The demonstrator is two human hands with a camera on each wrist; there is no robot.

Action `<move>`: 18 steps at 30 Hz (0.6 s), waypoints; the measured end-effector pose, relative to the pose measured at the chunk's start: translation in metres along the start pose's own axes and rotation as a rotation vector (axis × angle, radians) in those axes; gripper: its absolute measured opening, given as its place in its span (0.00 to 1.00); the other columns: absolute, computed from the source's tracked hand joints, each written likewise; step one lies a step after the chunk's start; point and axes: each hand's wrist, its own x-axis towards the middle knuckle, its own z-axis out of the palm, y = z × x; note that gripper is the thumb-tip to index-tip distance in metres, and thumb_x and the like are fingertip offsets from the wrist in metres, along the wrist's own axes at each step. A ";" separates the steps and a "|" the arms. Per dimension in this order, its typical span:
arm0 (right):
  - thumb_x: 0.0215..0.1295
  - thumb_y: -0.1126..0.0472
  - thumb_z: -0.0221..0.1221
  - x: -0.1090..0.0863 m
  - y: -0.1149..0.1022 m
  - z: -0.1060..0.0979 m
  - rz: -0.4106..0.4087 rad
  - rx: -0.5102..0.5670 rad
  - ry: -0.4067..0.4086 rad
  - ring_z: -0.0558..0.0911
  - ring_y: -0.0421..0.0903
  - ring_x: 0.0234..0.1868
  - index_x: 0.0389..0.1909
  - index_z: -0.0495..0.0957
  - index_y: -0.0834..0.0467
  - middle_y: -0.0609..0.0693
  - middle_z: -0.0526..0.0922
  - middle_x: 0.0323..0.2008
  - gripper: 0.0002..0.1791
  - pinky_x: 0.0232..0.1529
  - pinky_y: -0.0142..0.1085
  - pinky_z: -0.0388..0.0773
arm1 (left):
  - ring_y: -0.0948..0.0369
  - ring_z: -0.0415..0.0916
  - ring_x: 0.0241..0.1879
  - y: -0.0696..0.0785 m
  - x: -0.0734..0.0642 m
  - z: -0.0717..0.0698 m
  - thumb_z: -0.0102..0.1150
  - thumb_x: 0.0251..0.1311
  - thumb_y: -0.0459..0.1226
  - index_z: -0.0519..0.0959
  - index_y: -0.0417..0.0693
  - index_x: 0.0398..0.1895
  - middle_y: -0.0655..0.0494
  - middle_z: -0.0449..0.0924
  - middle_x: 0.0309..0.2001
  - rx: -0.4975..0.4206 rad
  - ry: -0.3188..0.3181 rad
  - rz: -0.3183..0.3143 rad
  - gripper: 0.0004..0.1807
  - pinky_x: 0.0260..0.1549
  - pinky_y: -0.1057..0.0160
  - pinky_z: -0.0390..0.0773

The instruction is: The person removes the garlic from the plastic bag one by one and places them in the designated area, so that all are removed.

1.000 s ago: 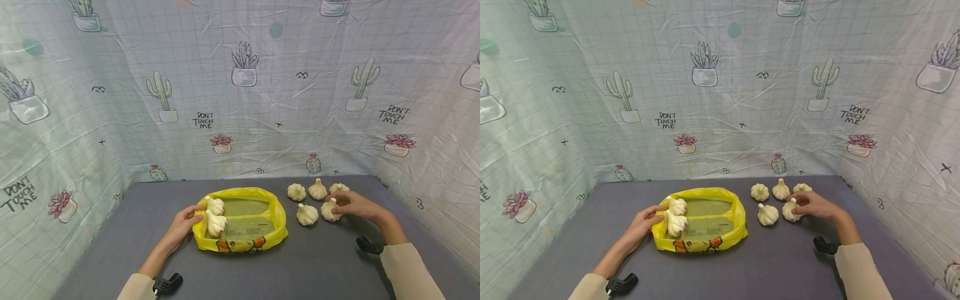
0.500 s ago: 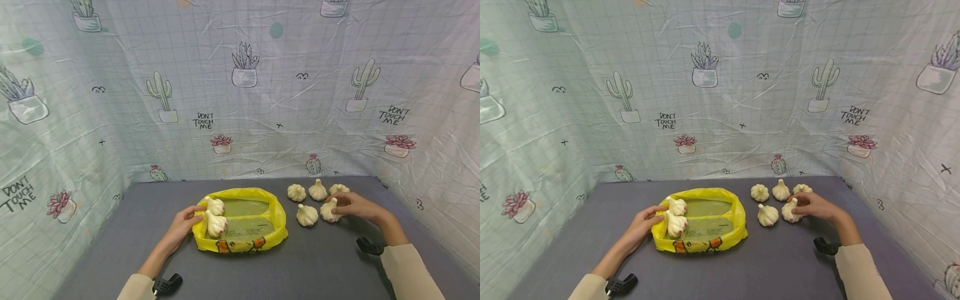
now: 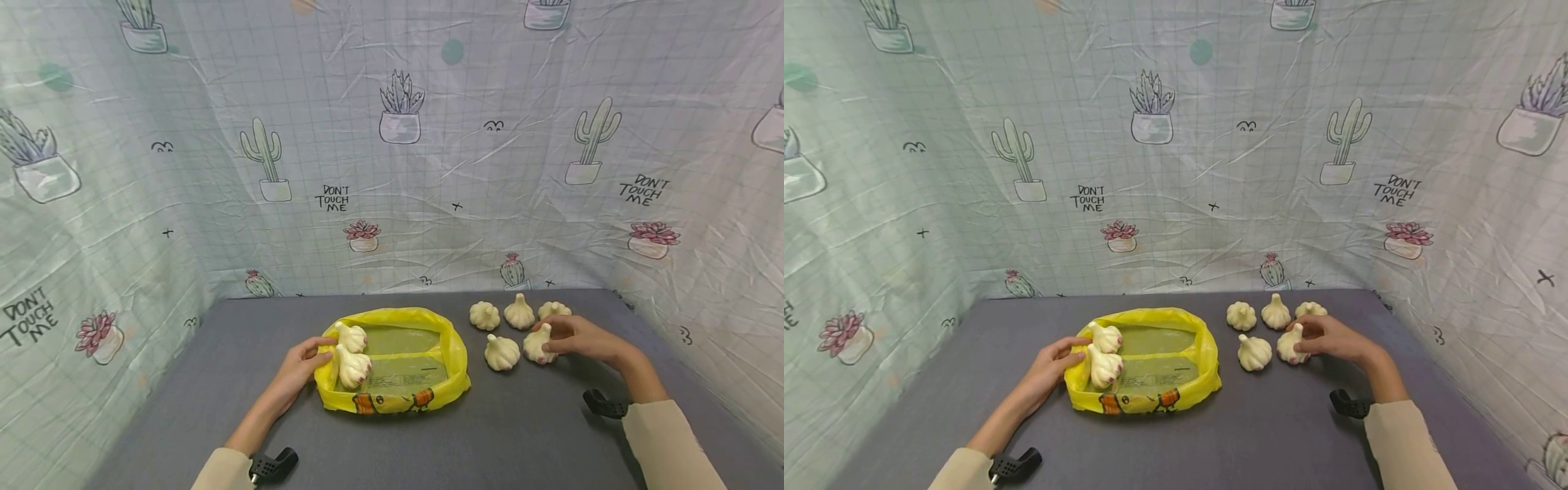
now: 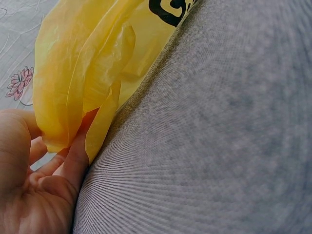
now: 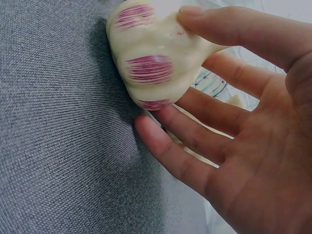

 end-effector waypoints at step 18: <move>0.70 0.57 0.65 0.001 -0.001 0.002 -0.030 -0.062 0.040 0.80 0.40 0.49 0.65 0.74 0.66 0.67 0.77 0.63 0.27 0.45 0.37 0.78 | 0.50 0.75 0.65 -0.001 0.000 0.001 0.58 0.74 0.38 0.78 0.44 0.66 0.40 0.66 0.76 0.021 0.011 -0.006 0.20 0.47 0.63 0.82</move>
